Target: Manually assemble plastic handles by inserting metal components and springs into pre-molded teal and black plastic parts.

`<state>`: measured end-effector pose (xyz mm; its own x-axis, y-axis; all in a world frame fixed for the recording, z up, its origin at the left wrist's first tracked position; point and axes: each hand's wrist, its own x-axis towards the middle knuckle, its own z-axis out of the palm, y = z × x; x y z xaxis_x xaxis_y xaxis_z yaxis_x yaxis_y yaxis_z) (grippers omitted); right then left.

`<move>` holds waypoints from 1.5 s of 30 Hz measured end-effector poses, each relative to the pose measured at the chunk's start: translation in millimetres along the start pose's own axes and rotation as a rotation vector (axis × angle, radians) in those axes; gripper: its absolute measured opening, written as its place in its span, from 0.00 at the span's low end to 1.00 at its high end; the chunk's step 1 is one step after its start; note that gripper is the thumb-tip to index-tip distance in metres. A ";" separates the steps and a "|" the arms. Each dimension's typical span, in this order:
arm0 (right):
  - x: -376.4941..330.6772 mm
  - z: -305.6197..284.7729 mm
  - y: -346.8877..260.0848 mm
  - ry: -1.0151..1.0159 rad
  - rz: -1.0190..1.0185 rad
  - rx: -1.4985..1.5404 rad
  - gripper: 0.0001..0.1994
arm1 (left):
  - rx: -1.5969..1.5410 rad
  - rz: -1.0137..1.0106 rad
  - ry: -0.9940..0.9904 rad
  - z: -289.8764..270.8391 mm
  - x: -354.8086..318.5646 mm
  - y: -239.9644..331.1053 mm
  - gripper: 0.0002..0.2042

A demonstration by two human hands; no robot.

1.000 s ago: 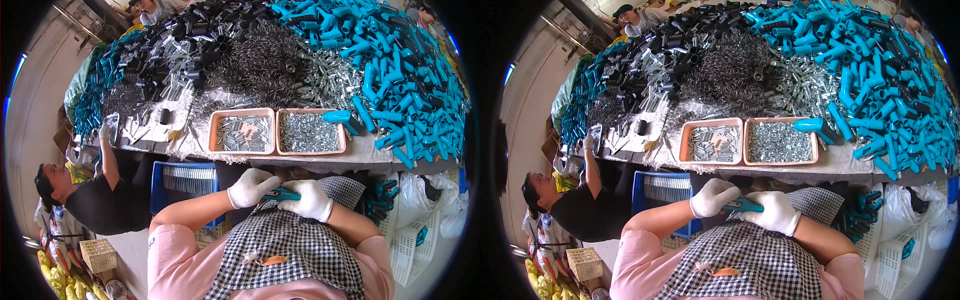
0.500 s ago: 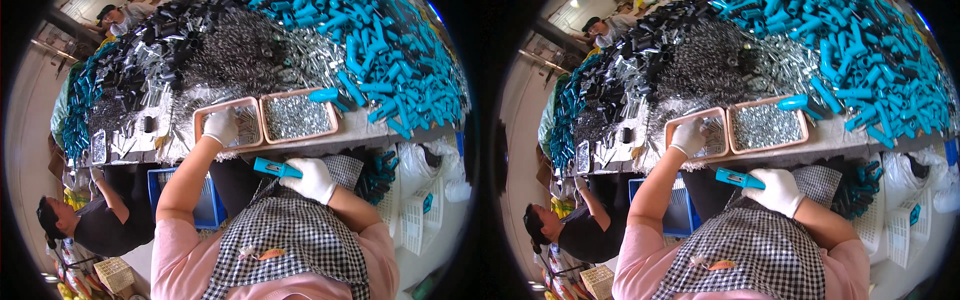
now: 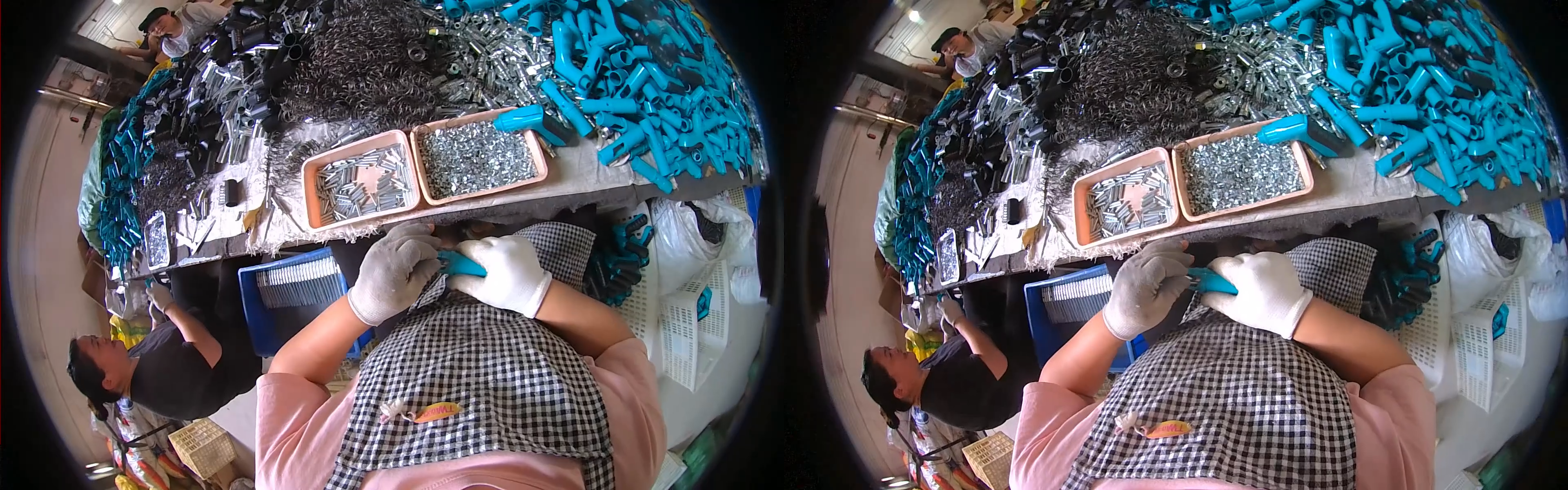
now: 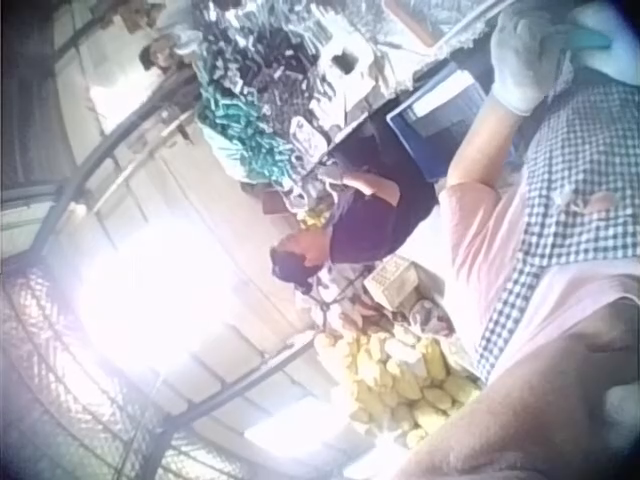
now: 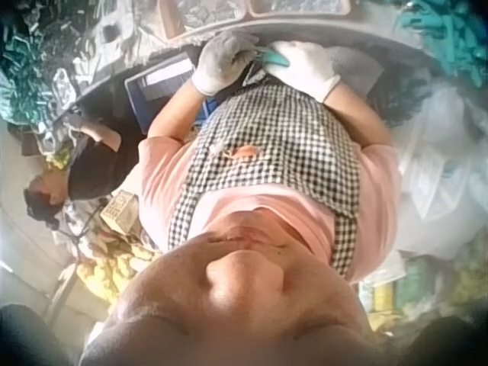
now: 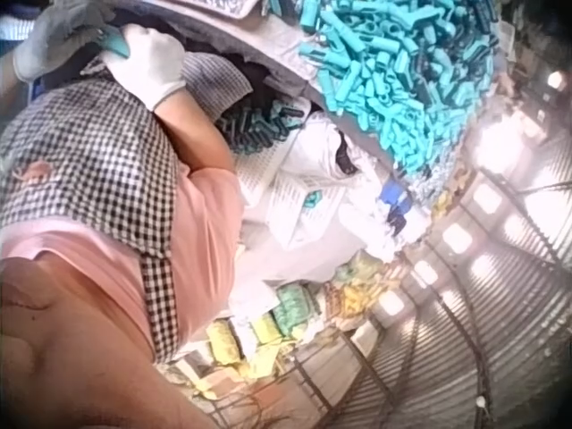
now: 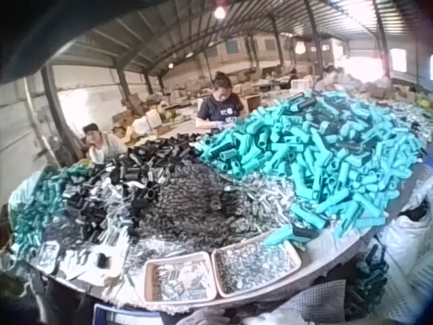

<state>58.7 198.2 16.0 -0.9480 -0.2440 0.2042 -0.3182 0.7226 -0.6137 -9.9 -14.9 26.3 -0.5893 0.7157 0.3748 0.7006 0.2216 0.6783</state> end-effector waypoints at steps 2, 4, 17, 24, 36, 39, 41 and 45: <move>-3.9 -0.3 2.0 -0.037 0.002 -0.032 0.18 | 0.069 0.026 -0.055 0.2 2.4 3.6 0.10; -5.8 1.6 3.3 -0.049 -0.005 -0.072 0.18 | 0.283 0.073 -0.148 2.3 3.3 9.1 0.07; -21.2 -3.6 -3.4 0.012 -0.195 -0.132 0.19 | -0.317 -0.665 -0.654 -10.8 24.9 6.3 0.21; -28.2 -25.7 13.9 0.083 -0.233 -0.192 0.30 | -0.429 -0.711 -0.423 -7.1 28.7 9.0 0.34; -52.9 -48.3 34.1 -0.123 0.237 0.065 0.25 | 0.434 -0.436 -0.544 4.0 119.5 -40.6 0.13; -52.5 -50.7 28.9 -0.129 0.237 0.050 0.24 | 0.624 -0.250 -0.481 39.2 127.4 -63.9 0.10; -52.3 -46.5 29.6 -0.089 0.218 0.076 0.23 | 0.635 -0.232 -0.522 48.2 133.7 -75.3 0.11; -51.9 -47.3 30.5 -0.052 0.223 0.057 0.22 | 0.504 -0.220 -0.427 45.1 129.6 -79.8 0.07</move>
<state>98.0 263.5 22.7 -0.9930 -0.1166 0.0204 -0.0992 0.7253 -0.6813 -124.0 90.1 -7.7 -0.6012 0.7941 -0.0894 0.7455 0.5976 0.2952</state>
